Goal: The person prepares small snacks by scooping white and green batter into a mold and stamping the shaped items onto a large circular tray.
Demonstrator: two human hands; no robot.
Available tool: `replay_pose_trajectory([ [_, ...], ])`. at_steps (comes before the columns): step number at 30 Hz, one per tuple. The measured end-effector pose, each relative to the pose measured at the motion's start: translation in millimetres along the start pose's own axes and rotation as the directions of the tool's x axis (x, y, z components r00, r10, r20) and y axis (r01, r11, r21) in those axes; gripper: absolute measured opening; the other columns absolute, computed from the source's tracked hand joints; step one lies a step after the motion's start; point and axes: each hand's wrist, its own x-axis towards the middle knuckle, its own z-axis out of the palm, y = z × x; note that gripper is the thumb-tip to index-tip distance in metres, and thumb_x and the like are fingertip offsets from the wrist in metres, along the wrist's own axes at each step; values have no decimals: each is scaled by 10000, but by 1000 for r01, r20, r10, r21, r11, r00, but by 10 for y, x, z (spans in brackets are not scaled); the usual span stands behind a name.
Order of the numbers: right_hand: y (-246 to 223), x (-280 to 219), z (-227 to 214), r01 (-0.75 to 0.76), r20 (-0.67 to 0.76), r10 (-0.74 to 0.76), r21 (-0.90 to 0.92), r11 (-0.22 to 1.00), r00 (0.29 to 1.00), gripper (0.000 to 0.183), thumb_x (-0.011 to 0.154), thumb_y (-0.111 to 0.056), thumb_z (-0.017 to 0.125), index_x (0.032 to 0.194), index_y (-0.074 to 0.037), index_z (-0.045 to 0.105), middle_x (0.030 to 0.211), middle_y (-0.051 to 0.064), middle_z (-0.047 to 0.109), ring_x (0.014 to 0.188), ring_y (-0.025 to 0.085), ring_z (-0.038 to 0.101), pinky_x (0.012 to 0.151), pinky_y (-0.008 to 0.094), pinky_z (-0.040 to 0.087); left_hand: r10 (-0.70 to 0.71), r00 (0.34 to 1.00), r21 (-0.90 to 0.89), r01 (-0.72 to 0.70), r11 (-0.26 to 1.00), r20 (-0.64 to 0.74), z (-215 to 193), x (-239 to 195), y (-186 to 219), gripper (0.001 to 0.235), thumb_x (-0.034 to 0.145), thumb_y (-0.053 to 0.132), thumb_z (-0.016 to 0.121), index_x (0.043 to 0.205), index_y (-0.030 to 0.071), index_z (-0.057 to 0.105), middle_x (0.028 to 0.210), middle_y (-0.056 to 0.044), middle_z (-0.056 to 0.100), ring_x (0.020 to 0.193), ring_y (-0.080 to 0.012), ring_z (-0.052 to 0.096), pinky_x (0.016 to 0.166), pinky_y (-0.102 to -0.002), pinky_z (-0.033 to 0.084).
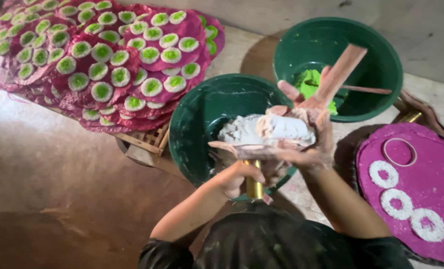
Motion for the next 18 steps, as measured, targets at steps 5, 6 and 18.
replay_pose_trajectory([
  [5,-899,-383,247,154,144,-81,-625,765,986,688,1021,-354,638,1566,-40,359,1449,230,509,1147,334,636,920,432,572,322,923,684,-97,723,-210,479,63,30,783,702,65,752,1405,163,424,1163,3,688,946,-150,729,673,-427,655],
  [6,-1088,-490,279,199,175,-100,-762,617,980,654,1018,-336,615,1552,-39,382,1493,246,522,1137,353,658,906,442,584,368,912,873,-21,488,-184,567,112,42,660,736,99,767,1342,126,506,1074,-33,703,888,-164,726,684,-409,637],
  [18,-1851,-2120,-79,267,267,-8,-964,9,964,630,909,-185,687,1485,-37,479,1460,234,595,1307,411,655,1073,466,555,202,978,941,-28,338,-44,1382,1351,-1363,490,779,143,808,1242,70,666,1178,-63,731,1080,-158,705,927,-335,588],
])
